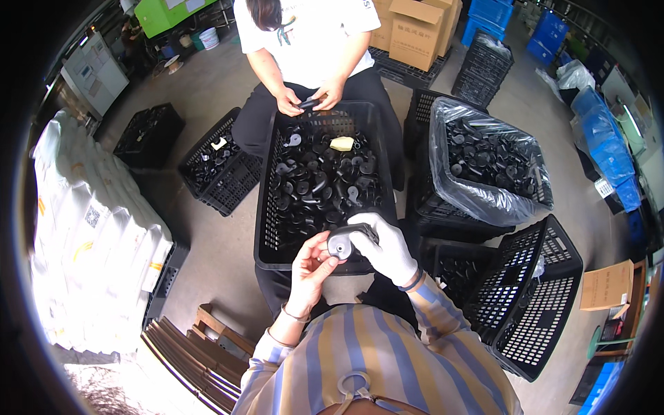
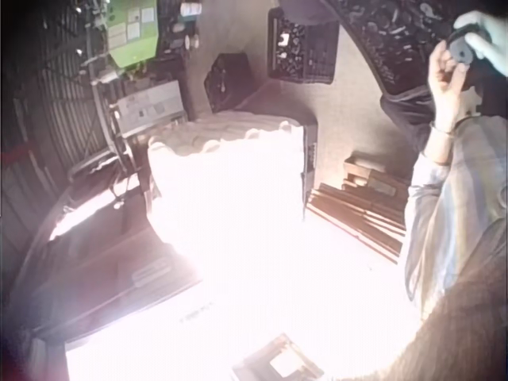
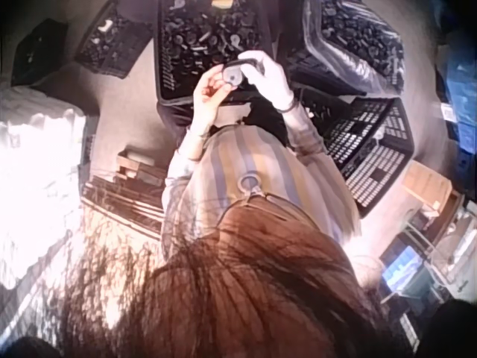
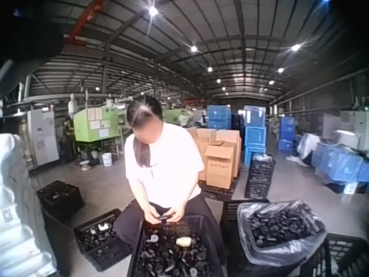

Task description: The person takes plastic components from a crate, trims excess material from them with a blade, and places the trimmed components into another crate.

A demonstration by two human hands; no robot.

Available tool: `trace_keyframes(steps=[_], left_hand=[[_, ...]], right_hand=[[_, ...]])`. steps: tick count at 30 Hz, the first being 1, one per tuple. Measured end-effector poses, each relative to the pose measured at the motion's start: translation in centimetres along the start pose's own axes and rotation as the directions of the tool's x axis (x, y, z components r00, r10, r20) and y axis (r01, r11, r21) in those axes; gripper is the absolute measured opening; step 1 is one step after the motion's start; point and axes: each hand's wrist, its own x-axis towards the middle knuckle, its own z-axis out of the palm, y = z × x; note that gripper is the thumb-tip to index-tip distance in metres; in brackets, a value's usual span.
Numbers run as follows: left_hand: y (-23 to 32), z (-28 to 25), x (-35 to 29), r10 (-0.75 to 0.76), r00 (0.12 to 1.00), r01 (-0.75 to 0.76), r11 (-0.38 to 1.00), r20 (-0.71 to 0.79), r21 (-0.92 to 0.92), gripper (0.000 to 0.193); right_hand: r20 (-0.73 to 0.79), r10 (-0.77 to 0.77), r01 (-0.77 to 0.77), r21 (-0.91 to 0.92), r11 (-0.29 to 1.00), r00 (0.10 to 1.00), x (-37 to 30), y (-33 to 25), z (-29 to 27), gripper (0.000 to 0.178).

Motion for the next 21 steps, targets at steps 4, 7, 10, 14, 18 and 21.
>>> trace_keyframes(steps=[4,7,10,14,18,21], left_hand=[[-0.6,0.1,-0.3,0.012,1.0,-0.012,1.0,-0.025,0.015,0.045],[0.0,0.0,-0.2,-0.111,0.993,0.104,0.976,-0.028,-0.191,0.041],[0.1,-0.9,0.0,-0.315,0.949,0.277,0.844,-0.009,-0.459,0.036],[-0.1,-1.8,-0.1,-0.478,0.833,0.534,0.561,0.279,-0.632,0.031],[-0.5,-0.2,-0.9,-0.306,0.946,0.261,0.913,-0.103,-0.313,0.017],[-0.3,0.2,-1.1,-0.035,0.998,0.035,0.999,-0.047,-0.009,0.019]], right_hand=[[-0.077,-0.24,0.195,-0.376,0.906,0.968,0.2,-0.2,0.4,0.016],[-0.056,0.102,-0.098,0.073,0.992,0.993,0.6,0.0,-0.3,0.015],[0.179,0.16,-0.213,0.332,0.919,0.971,0.6,-0.4,-0.6,0.02],[0.216,0.058,-0.083,0.109,0.991,0.975,1.4,0.4,-0.3,0.02],[0.111,0.132,-0.1,-0.254,0.962,0.985,2.3,-0.8,-0.7,0.029],[0.094,-0.036,0.08,-0.522,0.849,0.995,2.6,-0.9,-0.7,0.042]])
